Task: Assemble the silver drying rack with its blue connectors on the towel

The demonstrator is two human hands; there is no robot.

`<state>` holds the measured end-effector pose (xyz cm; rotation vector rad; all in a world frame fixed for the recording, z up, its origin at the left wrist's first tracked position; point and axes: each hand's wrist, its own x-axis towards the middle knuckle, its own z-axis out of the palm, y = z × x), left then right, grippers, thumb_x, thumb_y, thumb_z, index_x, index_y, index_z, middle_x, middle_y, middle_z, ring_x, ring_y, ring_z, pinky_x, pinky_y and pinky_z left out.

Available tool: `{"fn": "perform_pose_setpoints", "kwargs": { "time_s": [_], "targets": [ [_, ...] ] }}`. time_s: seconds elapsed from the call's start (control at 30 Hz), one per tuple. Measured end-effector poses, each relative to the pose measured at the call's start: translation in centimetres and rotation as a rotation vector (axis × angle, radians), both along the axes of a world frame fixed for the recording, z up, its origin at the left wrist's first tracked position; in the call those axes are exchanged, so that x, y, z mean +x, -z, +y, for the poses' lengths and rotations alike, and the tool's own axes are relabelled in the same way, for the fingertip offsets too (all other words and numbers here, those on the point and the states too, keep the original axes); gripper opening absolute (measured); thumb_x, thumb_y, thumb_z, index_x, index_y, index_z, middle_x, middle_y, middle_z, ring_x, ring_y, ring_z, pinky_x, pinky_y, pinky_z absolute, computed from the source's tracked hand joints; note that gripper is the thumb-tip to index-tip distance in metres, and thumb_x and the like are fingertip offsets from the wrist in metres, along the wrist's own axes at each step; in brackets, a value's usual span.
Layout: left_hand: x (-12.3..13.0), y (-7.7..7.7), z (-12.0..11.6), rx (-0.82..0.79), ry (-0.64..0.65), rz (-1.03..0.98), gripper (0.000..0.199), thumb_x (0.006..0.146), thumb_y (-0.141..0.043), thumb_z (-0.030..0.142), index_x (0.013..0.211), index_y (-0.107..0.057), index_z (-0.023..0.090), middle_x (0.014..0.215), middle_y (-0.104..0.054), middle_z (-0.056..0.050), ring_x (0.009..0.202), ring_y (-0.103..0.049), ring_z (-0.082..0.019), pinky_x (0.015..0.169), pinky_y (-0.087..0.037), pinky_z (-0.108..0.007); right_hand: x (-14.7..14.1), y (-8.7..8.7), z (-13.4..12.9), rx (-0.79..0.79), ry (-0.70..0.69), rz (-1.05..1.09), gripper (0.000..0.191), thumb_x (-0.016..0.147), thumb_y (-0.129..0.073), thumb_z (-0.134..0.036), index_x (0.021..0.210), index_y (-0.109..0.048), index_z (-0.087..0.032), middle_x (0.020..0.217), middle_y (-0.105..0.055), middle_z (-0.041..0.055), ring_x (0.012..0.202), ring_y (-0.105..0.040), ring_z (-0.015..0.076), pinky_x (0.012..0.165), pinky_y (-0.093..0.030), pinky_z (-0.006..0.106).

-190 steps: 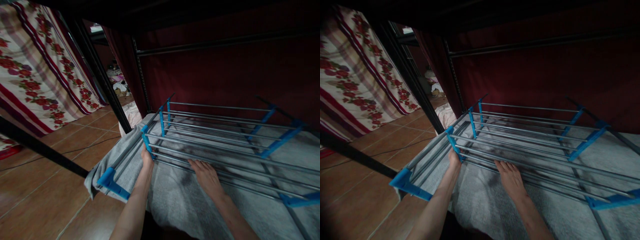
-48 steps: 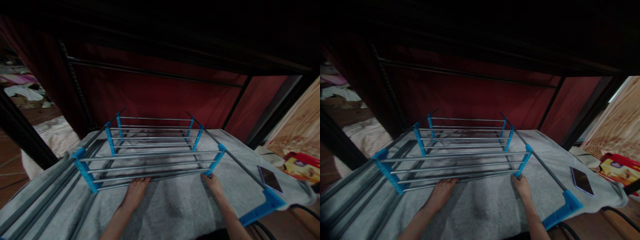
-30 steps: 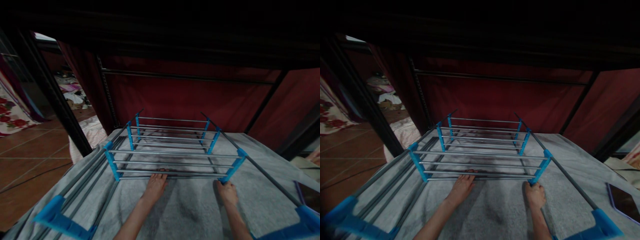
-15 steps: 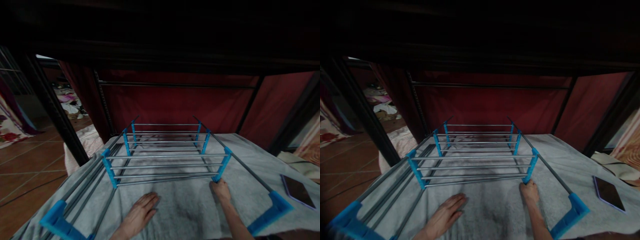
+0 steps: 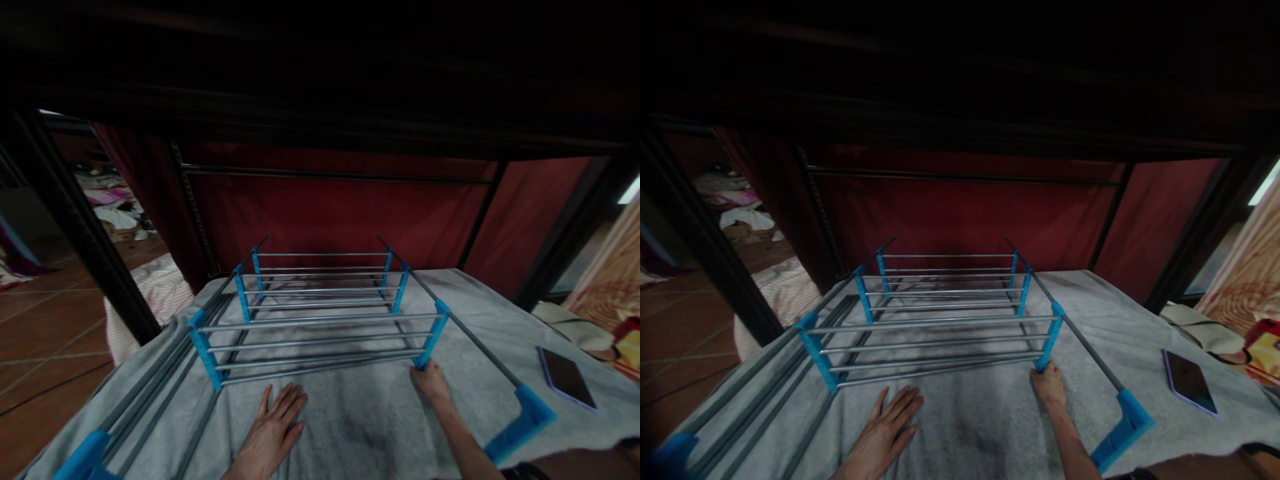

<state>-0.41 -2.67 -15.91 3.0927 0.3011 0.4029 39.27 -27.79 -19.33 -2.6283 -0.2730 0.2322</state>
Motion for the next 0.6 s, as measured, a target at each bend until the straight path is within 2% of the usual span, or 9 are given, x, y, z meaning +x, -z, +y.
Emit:
{"fn": "perform_pose_setpoints", "kwargs": {
  "time_s": [0.23, 0.4, 0.6],
  "targets": [
    [0.1, -0.3, -0.3, -0.047, -0.026, 0.007, 0.053, 0.1, -0.042, 0.038, 0.15, -0.028, 0.041, 0.152, -0.046, -0.001, 0.14, -0.041, -0.024, 0.117, -0.032, -0.056, -0.6, -1.0, 0.1, 0.006, -0.005, 0.025, 0.042, 0.088, -0.05, -0.037, 0.122, -0.052, -0.012, 0.12, -0.061, 0.0198, 0.113, -0.064, 0.0296, 0.092, -0.05, 0.034],
    [0.2, 0.1, 0.0, -0.093, -0.041, 0.043, 0.051, 0.1, -0.039, 0.039, 0.15, -0.028, 0.042, 0.153, -0.044, 0.001, 0.142, -0.039, -0.024, 0.117, -0.03, -0.056, -1.3, -2.0, 0.0, 0.002, 0.01, 0.021, 0.04, 0.087, -0.054, -0.036, 0.121, -0.052, -0.016, 0.119, -0.062, 0.0172, 0.112, -0.064, 0.0284, 0.09, -0.051, 0.033],
    [0.3, 0.4, -0.2, -0.105, -0.075, 0.07, 0.048, 0.102, -0.034, 0.04, 0.149, -0.032, 0.04, 0.154, -0.042, 0.002, 0.144, -0.035, -0.022, 0.119, -0.027, -0.058, -1.8, -2.7, -0.3, -0.017, -0.019, 0.009, 0.042, 0.088, -0.052, -0.035, 0.124, -0.051, -0.013, 0.121, -0.062, 0.0189, 0.114, -0.063, 0.0277, 0.091, -0.05, 0.032]
  ]
}}
